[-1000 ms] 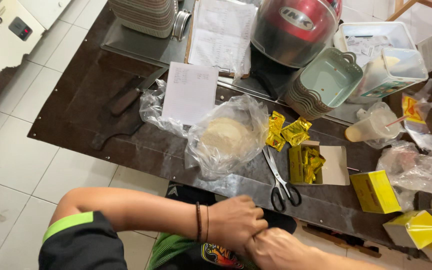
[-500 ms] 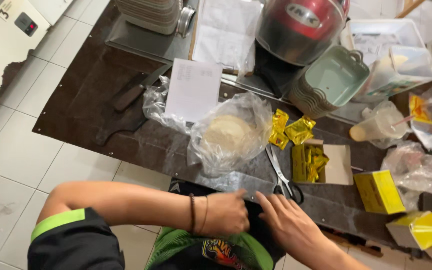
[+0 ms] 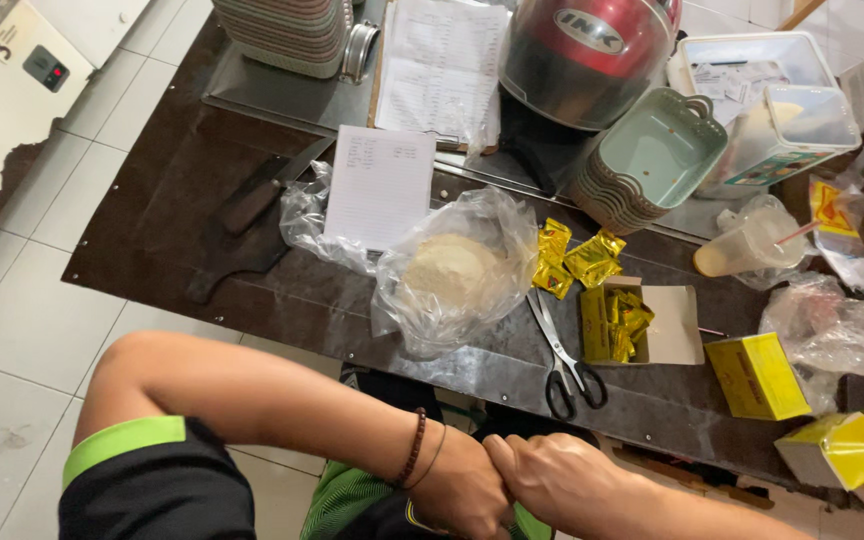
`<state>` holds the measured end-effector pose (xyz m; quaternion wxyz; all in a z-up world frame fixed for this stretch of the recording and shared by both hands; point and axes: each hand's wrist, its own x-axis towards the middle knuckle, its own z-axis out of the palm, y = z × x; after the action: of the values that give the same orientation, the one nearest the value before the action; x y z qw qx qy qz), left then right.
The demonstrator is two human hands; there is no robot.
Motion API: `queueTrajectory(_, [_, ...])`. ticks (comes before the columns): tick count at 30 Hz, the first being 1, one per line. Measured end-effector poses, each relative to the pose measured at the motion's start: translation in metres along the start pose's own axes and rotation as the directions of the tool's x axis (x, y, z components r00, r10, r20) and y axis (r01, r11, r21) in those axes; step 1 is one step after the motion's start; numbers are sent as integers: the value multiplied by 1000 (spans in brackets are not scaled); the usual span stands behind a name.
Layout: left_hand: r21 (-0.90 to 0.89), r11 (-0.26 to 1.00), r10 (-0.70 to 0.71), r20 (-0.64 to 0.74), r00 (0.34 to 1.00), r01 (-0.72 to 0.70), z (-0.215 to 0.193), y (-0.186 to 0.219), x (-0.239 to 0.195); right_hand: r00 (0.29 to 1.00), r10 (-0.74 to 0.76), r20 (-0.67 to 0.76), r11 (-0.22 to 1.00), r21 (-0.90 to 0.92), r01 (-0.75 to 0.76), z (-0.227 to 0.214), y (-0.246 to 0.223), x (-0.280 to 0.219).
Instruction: The person uses scissors to cut open multiple small yellow foil packets on a countertop. The person places the cut packets into a cardboard box and continues cutting additional packets from a larger box.
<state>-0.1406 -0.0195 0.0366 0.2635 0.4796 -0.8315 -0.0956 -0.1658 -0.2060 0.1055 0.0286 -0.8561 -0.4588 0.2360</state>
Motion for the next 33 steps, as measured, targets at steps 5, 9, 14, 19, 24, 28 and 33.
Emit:
queueTrajectory(5, [-94,977,-196,-22,980,194,-32,3,-6,973,-30,-231,993,-121,2,23,17,-1])
queueTrajectory(9, [18,906,-408,-235,882,424,-72,-5,-30,906,184,-380,912,-277,-302,42,89,34])
queueTrajectory(14, [-123,808,-578,-354,736,576,-68,6,-35,493,774,-398,631,415,-655,57,198,100])
queueTrajectory(19, [-311,720,-686,-453,570,620,-37,14,-38,405,786,-467,617,559,-554,53,224,129])
queueTrajectory(24, [-393,665,-734,-503,457,635,-7,14,-48,444,821,-359,570,558,-603,38,234,135])
queueTrajectory(28, [-475,627,-774,-467,427,617,8,4,-47,457,774,-438,633,523,-571,43,230,135])
queueTrajectory(33, [-468,635,-761,-517,393,615,11,-8,-34,227,757,-613,620,562,-547,28,197,113])
